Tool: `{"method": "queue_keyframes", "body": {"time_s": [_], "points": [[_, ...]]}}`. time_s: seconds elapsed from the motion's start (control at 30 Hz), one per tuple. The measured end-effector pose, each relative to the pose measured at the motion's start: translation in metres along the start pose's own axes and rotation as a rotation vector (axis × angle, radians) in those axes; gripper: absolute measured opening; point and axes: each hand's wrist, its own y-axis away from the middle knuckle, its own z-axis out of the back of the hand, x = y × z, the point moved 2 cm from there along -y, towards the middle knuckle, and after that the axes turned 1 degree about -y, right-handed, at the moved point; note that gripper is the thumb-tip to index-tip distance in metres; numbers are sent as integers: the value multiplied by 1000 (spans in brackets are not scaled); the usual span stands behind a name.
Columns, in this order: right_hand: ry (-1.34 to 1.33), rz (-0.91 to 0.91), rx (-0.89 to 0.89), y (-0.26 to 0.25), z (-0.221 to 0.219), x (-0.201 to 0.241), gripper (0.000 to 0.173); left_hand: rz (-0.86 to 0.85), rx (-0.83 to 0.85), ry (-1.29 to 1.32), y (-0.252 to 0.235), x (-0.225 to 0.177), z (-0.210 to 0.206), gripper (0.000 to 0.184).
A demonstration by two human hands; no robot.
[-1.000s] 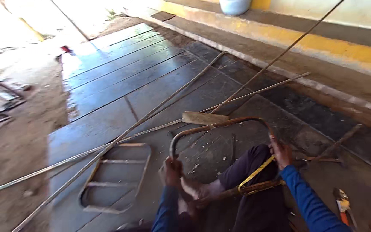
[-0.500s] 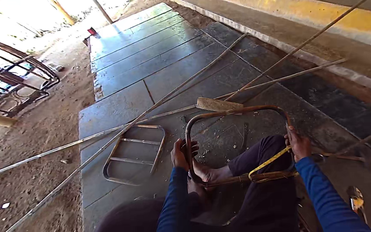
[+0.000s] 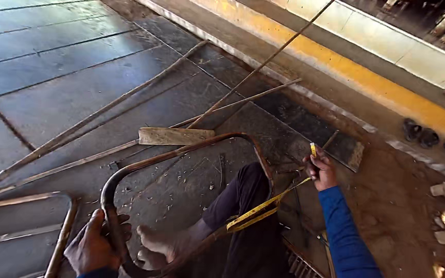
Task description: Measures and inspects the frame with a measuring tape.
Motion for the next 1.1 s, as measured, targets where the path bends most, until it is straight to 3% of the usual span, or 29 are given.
{"method": "queue_keyframes", "body": {"time_s": [0.23,0.4,0.57,0.7,0.77,0.83,0.9,1.0,1.07,1.1], "points": [[278,-30,-297,-8,83,24,33,-51,-20,-48,1,6,0,30],[402,-49,-101,8,71,16,29,-86,-1,-28,6,3,-6,30],[337,-8,160,21,-13,-51,27,-106,-12,11,10,7,-12,29],[1,-49,60,34,-100,-90,29,-174,-88,15,-1,18,-2,32],[-53,-36,2,40,-129,-91,27,-251,-306,-184,-3,18,7,36],[-23,80,62,51,-156,-77,26,-362,-375,-466,8,3,8,55],[49,295,139,68,-187,-53,24,-591,-271,-531,34,-26,-10,72],[145,636,297,99,-241,-21,17,-791,119,-207,98,-72,-58,59],[218,758,472,117,-269,-19,15,-632,327,81,128,-74,-73,58],[268,774,554,126,-278,-23,15,-495,343,219,135,-65,-72,54]]}}
